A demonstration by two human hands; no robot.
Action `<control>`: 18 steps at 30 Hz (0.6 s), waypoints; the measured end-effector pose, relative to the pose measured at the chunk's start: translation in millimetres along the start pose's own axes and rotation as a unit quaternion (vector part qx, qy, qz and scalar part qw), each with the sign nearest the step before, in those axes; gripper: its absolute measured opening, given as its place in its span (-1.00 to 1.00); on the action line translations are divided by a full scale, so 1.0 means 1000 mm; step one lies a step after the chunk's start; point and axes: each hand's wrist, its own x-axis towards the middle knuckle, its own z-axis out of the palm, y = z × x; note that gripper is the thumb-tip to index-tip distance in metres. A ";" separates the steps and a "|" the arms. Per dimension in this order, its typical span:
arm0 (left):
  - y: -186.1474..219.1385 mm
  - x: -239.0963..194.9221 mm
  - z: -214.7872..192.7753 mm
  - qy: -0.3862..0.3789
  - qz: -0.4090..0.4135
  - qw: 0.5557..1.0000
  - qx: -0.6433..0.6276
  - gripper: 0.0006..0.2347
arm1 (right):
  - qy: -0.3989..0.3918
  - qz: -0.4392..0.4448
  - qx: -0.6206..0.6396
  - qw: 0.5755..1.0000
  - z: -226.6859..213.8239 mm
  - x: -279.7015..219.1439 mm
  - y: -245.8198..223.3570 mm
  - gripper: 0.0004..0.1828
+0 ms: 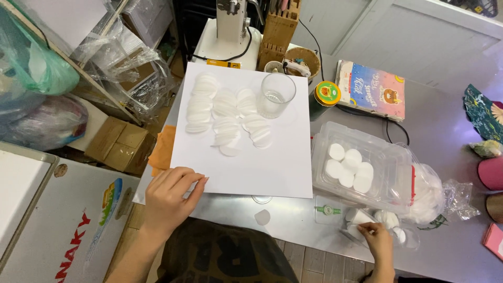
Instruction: Folding and shaping white cotton pads at a workstation.
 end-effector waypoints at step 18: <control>0.072 0.014 0.026 -0.086 0.175 0.957 -0.216 -0.71 | 0.103 -0.099 0.573 0.807 -0.072 -0.047 -0.287 -0.91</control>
